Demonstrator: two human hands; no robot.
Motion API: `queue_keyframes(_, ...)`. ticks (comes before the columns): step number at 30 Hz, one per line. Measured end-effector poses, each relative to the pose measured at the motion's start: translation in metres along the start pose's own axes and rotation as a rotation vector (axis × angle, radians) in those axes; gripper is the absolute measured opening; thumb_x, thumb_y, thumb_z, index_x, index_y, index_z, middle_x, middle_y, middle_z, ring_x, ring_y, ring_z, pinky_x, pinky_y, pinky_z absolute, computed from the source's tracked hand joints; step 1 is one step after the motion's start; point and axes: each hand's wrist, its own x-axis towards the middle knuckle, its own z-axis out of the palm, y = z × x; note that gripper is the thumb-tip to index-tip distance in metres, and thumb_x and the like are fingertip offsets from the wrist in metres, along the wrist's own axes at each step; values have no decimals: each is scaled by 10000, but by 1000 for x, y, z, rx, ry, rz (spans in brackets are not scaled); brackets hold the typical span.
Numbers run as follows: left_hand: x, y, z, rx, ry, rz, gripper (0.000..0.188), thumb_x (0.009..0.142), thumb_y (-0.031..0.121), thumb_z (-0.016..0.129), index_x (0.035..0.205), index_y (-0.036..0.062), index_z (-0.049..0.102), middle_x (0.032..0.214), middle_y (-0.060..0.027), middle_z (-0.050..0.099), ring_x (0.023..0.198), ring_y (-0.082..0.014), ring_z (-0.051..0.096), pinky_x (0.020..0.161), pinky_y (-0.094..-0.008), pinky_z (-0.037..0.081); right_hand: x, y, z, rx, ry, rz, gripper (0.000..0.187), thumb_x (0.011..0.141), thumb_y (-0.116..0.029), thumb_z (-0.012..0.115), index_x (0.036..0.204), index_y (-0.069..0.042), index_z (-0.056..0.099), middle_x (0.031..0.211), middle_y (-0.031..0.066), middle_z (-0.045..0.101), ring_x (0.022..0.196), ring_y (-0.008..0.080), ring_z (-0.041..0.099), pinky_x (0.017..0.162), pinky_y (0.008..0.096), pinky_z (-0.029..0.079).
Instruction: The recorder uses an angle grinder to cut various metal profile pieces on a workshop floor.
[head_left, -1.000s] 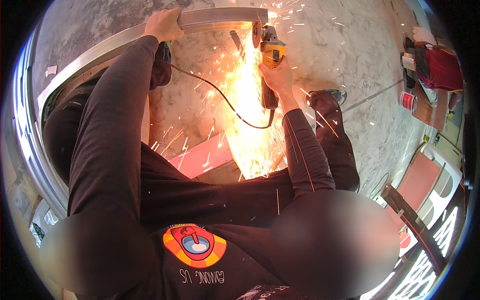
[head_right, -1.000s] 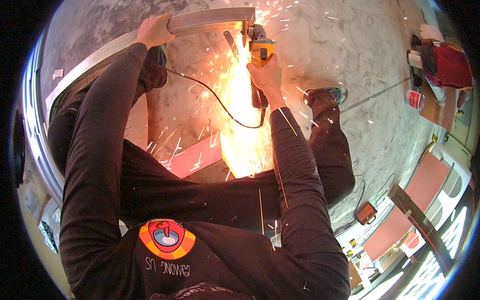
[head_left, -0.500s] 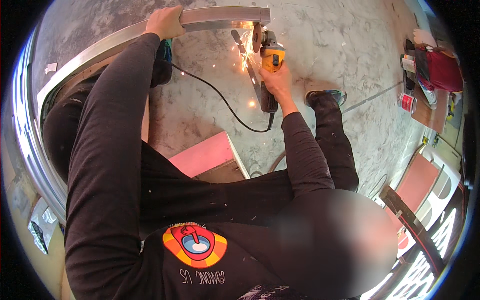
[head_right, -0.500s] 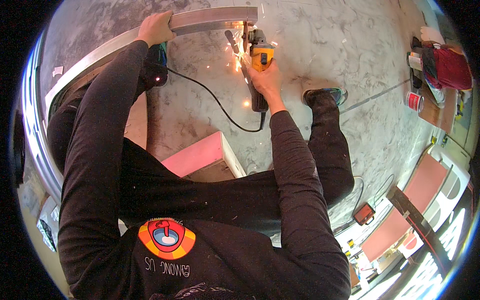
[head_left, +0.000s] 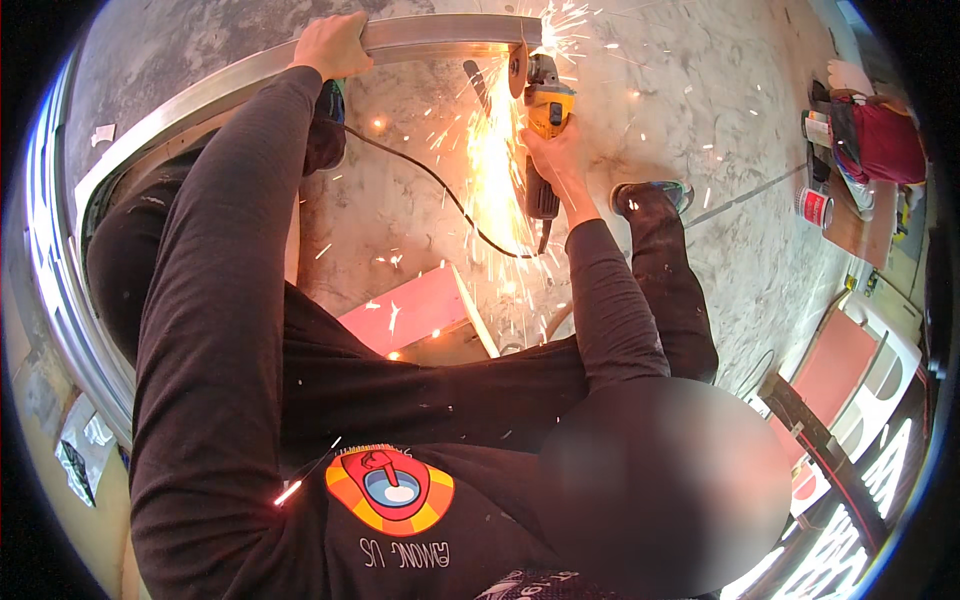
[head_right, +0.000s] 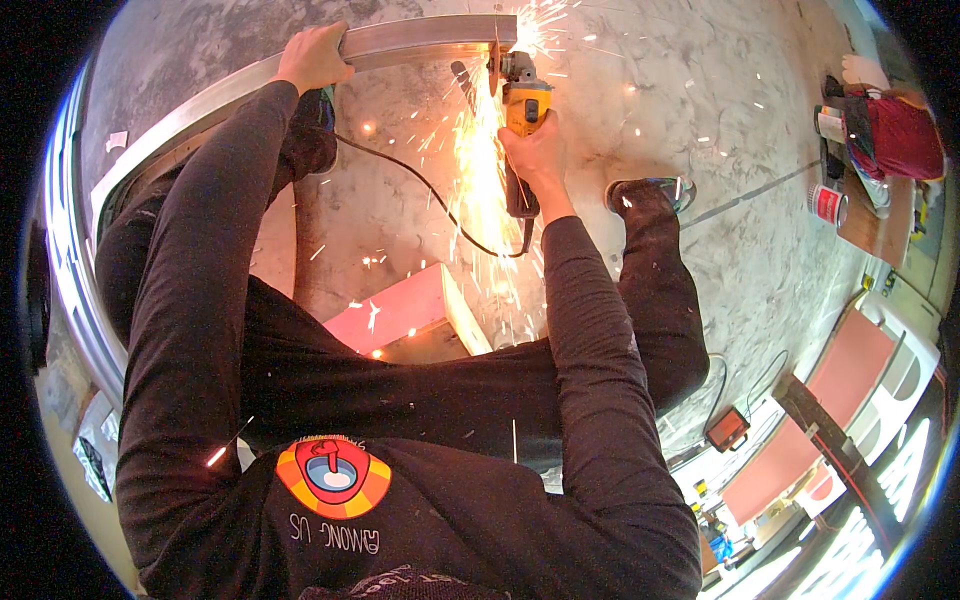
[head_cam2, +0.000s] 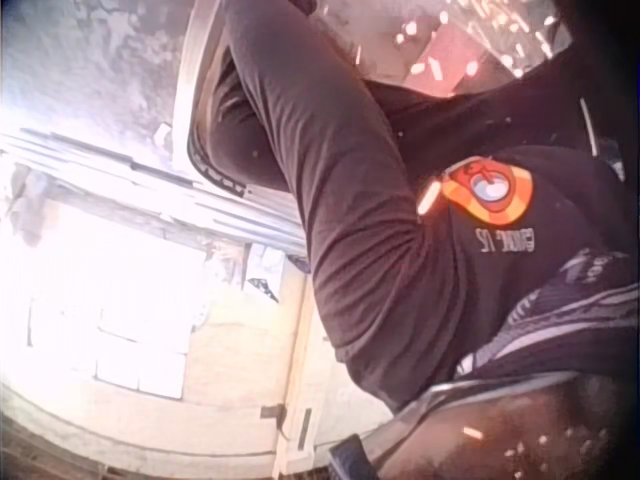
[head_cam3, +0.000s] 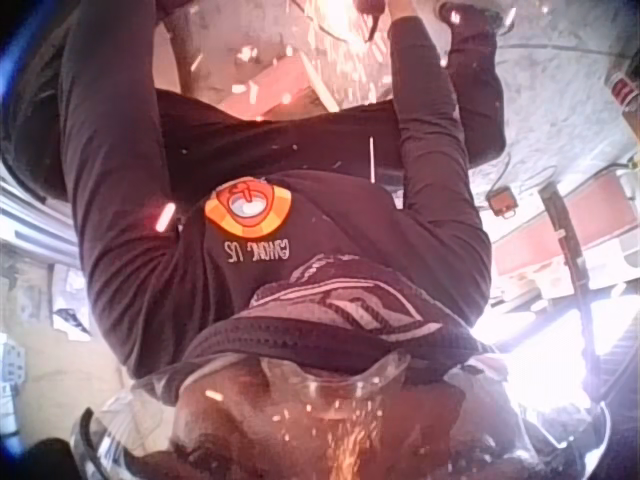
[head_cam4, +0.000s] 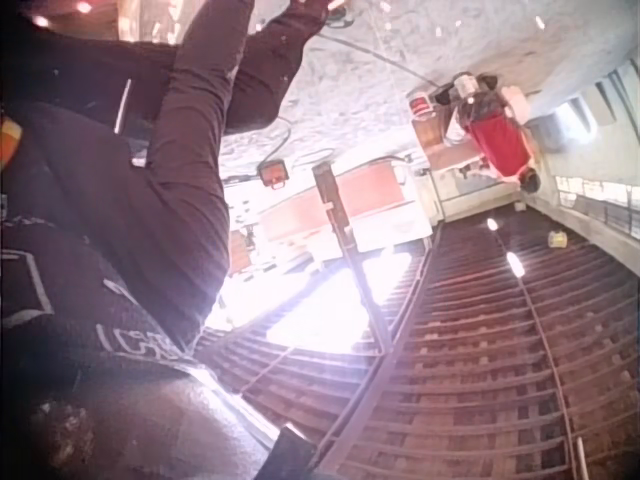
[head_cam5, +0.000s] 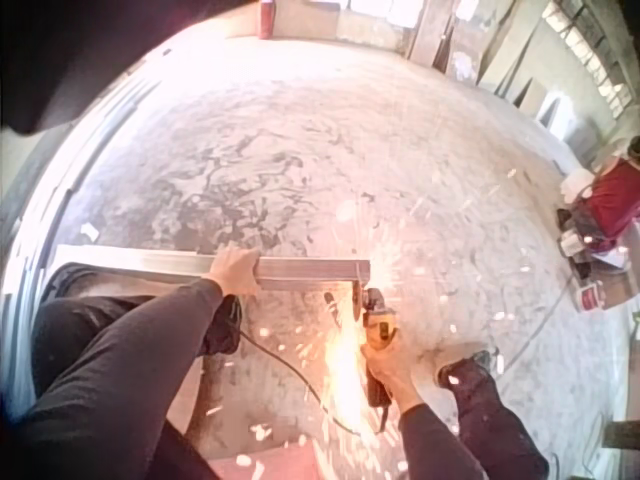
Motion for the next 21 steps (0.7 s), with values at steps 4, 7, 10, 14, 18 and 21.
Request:
queue_keyframes(4, 1, 6, -2, 9, 6, 8, 486, 656, 278, 785, 1064, 71, 620, 934, -196, 695, 910, -427, 659, 796, -520, 522, 7, 7, -2, -47, -10, -49, 535, 700, -319, 752, 1075, 15, 566, 954, 237, 695, 877, 401, 694, 781, 457, 548)
queue_keyframes(7, -1, 6, -3, 7, -3, 22, 490, 659, 275, 786, 1074, 72, 622, 938, -197, 697, 917, -425, 661, 799, -520, 525, 3, -1, -4, -23, -21, -30, 552, 700, -331, 756, 1084, 17, 563, 959, 231, 696, 877, 395, 696, 784, 453, 549)
queue_keyframes(10, -3, 3, -3, 14, 9, 25, 500, 663, 275, 786, 1092, 74, 625, 946, -198, 699, 921, -423, 663, 803, -520, 527, 1, -9, -3, -51, -38, -3, 572, 700, -340, 756, 1094, 24, 555, 960, 228, 699, 877, 391, 697, 788, 448, 550)
queue_keyframes(14, 3, 6, -1, 12, -8, 21, 520, 659, 285, 790, 1109, 80, 631, 950, -194, 703, 922, -414, 669, 808, -514, 531, 7, 4, -3, 45, -10, -88, 583, 695, -339, 754, 1100, 27, 549, 962, 225, 702, 878, 385, 700, 789, 438, 554)
queue_keyframes(18, 0, -1, 2, 29, -19, -6, 530, 653, 291, 794, 1113, 84, 634, 957, -192, 704, 929, -407, 672, 815, -504, 534, 6, -5, -1, -117, -35, 22, 569, 688, -336, 757, 1087, 20, 561, 969, 224, 703, 884, 381, 702, 787, 438, 555)
queue_keyframes(21, 0, 2, 1, 19, -6, 5, 528, 653, 289, 792, 1113, 84, 632, 961, -191, 704, 935, -406, 670, 821, -501, 533, 5, -6, -3, -65, -18, -31, 558, 683, -335, 758, 1070, 19, 568, 967, 230, 705, 889, 383, 703, 785, 443, 555)
